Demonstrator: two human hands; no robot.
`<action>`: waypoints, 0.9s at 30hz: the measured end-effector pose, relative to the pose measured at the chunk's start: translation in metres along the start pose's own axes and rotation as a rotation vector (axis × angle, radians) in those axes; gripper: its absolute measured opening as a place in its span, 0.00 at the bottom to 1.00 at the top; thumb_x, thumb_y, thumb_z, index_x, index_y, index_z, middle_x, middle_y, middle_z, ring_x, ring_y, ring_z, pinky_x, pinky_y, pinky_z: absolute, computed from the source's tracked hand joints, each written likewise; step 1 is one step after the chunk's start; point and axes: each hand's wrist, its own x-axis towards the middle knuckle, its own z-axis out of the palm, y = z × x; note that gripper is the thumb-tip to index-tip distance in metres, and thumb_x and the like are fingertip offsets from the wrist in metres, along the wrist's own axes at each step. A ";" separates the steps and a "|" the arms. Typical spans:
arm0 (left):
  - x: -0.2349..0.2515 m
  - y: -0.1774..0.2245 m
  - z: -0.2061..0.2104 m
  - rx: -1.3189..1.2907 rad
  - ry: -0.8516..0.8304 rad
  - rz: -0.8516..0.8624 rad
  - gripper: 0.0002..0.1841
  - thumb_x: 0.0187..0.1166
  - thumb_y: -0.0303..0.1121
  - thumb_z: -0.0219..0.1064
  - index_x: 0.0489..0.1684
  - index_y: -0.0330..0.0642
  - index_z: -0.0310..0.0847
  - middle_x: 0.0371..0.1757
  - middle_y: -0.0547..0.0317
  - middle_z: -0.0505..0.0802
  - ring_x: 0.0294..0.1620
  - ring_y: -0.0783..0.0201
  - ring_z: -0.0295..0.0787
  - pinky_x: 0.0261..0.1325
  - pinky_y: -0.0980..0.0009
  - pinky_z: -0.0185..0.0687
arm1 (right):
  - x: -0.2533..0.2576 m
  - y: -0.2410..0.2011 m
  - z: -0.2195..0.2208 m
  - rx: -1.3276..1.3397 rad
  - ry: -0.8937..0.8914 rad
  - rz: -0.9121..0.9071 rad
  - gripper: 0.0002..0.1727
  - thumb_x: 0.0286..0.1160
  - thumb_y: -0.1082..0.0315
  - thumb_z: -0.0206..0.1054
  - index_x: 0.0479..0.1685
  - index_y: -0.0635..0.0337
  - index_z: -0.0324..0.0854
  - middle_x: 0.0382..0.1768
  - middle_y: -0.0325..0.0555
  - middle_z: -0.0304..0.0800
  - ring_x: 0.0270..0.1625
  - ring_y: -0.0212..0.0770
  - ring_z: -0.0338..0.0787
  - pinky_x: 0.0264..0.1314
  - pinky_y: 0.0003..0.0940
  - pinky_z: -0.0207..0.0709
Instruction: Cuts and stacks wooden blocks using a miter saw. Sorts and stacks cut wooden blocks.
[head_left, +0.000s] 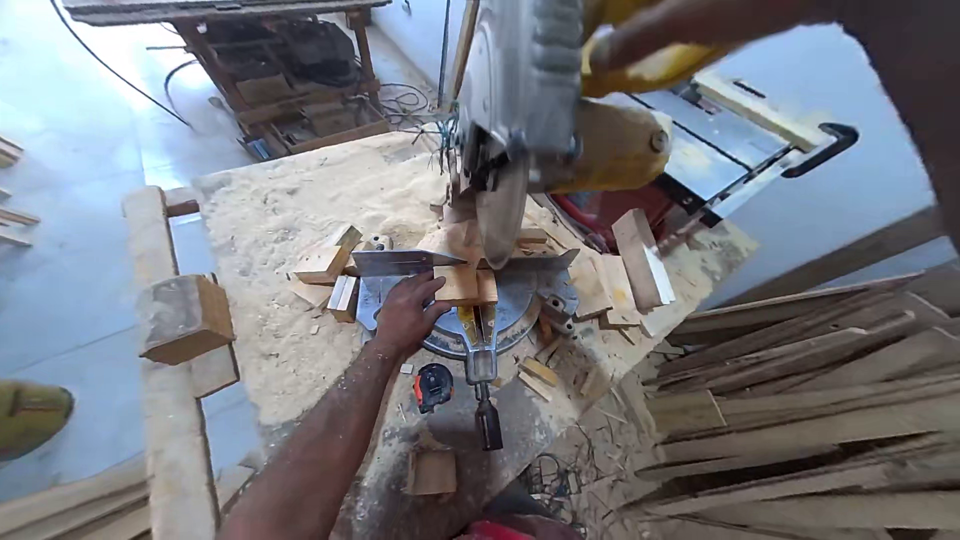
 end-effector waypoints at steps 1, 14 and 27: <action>0.000 0.000 -0.001 -0.006 -0.005 -0.001 0.27 0.78 0.55 0.71 0.73 0.56 0.85 0.78 0.57 0.85 0.79 0.54 0.80 0.83 0.49 0.70 | -0.008 -0.015 0.003 -0.028 -0.085 0.089 0.16 0.75 0.49 0.72 0.41 0.52 0.87 0.28 0.37 0.85 0.30 0.29 0.83 0.36 0.33 0.79; 0.003 0.001 -0.007 -0.030 -0.066 -0.048 0.27 0.77 0.59 0.70 0.74 0.61 0.84 0.75 0.58 0.87 0.79 0.54 0.79 0.83 0.48 0.69 | -0.120 -0.037 0.130 -0.481 0.092 0.059 0.15 0.65 0.50 0.68 0.28 0.51 0.78 0.18 0.46 0.79 0.21 0.55 0.84 0.17 0.57 0.70; 0.007 0.000 -0.007 -0.005 -0.108 -0.077 0.26 0.78 0.57 0.70 0.74 0.65 0.84 0.75 0.54 0.86 0.80 0.52 0.77 0.86 0.49 0.62 | -0.149 -0.039 0.185 -0.477 0.354 -0.047 0.19 0.70 0.52 0.62 0.24 0.61 0.77 0.20 0.51 0.80 0.22 0.56 0.84 0.16 0.53 0.68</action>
